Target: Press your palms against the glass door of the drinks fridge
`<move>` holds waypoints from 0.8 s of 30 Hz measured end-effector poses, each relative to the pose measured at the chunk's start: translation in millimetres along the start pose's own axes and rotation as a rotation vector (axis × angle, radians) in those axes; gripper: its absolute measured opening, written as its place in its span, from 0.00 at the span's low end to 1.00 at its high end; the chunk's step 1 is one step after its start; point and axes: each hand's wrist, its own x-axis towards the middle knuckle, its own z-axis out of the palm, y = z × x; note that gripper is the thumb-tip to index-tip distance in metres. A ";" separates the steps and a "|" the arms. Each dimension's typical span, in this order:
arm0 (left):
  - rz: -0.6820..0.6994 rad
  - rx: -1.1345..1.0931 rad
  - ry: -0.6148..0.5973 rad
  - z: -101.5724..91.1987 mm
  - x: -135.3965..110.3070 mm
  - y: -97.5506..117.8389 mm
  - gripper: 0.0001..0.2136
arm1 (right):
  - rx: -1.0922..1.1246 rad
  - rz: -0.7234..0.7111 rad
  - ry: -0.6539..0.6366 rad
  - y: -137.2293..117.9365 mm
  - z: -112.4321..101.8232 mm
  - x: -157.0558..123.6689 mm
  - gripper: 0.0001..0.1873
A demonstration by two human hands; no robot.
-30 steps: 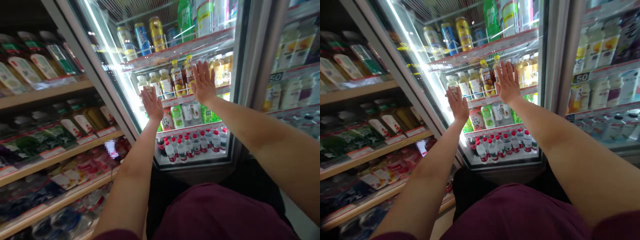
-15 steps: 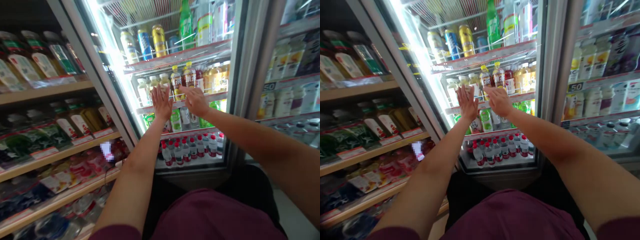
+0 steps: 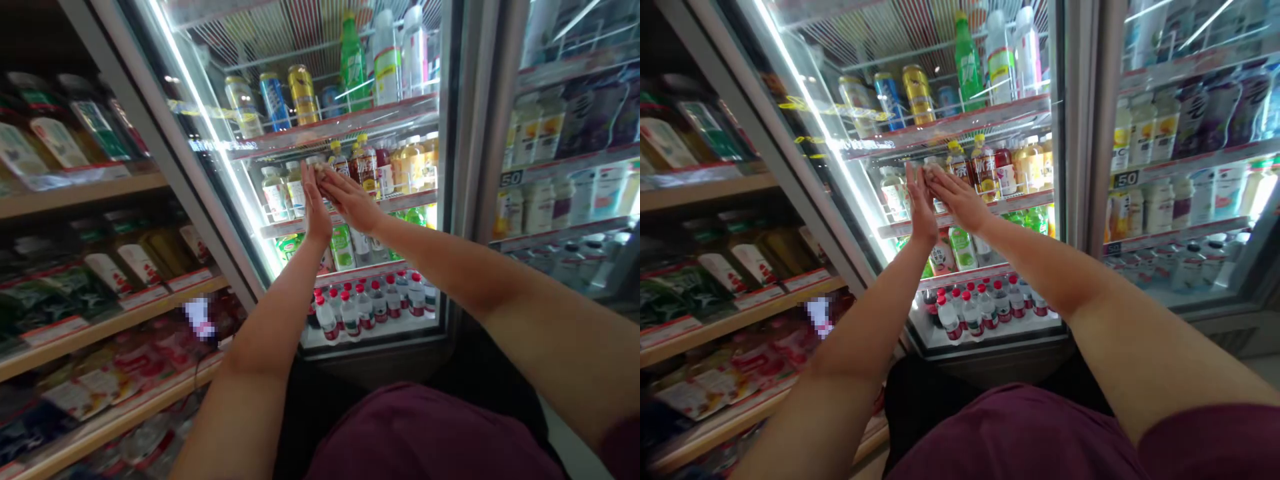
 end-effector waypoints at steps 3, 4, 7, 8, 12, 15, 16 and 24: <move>-0.034 0.088 0.092 -34.2 -10.5 3.4 0.37 | -0.104 -0.041 -0.030 18.8 -23.3 8.1 0.26; -0.028 0.127 0.074 -43.6 -15.1 4.6 0.35 | -0.138 -0.042 -0.005 25.4 -32.0 10.7 0.24; -0.071 0.316 -0.053 -59.5 -29.5 4.4 0.29 | -0.208 -0.049 0.045 40.5 -51.7 10.7 0.25; -0.110 0.357 -0.082 -60.7 -33.5 2.8 0.29 | -0.218 -0.068 0.025 43.4 -55.0 7.5 0.27; -0.200 0.433 -0.126 -54.9 -42.6 -8.2 0.32 | -0.214 -0.159 -0.116 47.2 -56.5 -9.8 0.33; -0.168 0.446 -0.104 -50.5 -45.3 -14.6 0.32 | -0.198 -0.199 -0.145 48.5 -54.6 -16.3 0.37; -0.157 0.448 -0.094 -49.9 -46.1 -15.8 0.31 | -0.193 -0.206 -0.145 48.7 -53.8 -17.6 0.37; -0.163 0.434 -0.108 -49.0 -48.6 -18.1 0.31 | -0.133 -0.307 -0.196 46.3 -40.5 -29.5 0.18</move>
